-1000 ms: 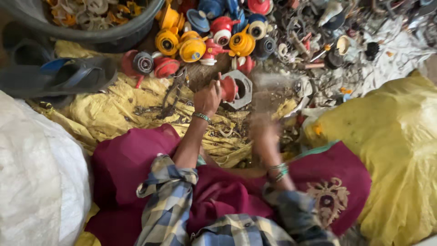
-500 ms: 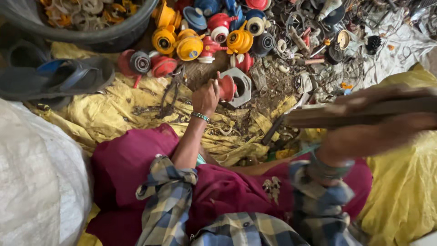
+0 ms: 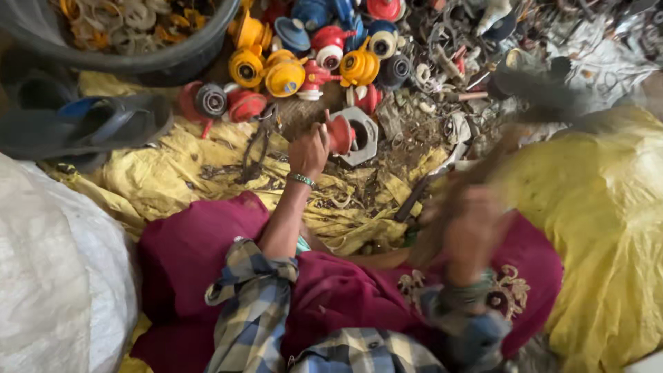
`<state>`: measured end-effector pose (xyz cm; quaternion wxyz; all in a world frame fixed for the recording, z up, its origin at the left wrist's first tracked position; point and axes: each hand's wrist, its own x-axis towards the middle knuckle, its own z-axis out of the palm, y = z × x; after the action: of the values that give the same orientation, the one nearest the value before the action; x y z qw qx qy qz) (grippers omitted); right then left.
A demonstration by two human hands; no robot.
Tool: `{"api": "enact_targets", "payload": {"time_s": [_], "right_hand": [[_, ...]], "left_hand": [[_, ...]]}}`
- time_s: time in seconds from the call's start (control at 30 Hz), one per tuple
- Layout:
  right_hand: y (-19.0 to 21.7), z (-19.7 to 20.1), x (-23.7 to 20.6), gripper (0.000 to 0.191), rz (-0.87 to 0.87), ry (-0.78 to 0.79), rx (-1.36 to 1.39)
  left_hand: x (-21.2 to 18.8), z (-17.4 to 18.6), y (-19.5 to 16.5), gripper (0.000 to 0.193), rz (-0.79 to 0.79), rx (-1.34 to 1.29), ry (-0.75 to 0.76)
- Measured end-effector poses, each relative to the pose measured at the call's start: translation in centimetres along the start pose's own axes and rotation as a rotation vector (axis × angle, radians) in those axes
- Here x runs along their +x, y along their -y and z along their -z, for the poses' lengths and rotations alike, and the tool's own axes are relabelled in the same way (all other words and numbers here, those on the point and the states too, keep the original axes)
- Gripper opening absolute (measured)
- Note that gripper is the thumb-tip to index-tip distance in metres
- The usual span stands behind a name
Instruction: The person sits on the ground and uses a hammer to strike a red plastic component held in a metal fixture. They repeatedly hit the object, then inspect it by hand and continue striking it.
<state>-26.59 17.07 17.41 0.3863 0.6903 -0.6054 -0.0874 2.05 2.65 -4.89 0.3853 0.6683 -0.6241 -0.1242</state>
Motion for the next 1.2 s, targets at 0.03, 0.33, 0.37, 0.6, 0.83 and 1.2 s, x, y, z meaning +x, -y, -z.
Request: {"api": "enact_targets", "payload": {"time_s": [0.03, 0.33, 0.37, 0.6, 0.83, 1.2], "right_hand": [[-1.8, 1.2, 2.4, 0.029, -0.296, -0.324, 0.418], [10.1, 3.7, 6.4, 0.028, -0.154, 0.328, 1.186], [11.6, 2.8, 4.2, 0.029, -0.244, 0.466, 1.36], [12.3, -3.6, -3.2, 0.041, -0.513, 0.63, 1.355], [15.6, -6.7, -4.0, 0.046, -0.566, 0.746, 1.389], [15.3, -6.2, -3.9, 0.045, -0.694, 0.937, 1.46]], "left_hand": [[0.0, 0.0, 0.1, 0.029, -0.014, -0.003, -0.011], [-0.2, -0.4, 0.2, 0.03, -0.014, -0.003, 0.017], [-0.1, -0.5, -0.1, 0.031, 0.012, -0.016, 0.032], [-0.4, 1.3, -0.9, 0.043, 0.175, 0.012, 0.238], [0.3, 0.7, 0.4, 0.052, 0.42, -0.271, 0.183], [-0.3, 3.1, -2.0, 0.031, 0.126, -0.073, -0.014]]}}
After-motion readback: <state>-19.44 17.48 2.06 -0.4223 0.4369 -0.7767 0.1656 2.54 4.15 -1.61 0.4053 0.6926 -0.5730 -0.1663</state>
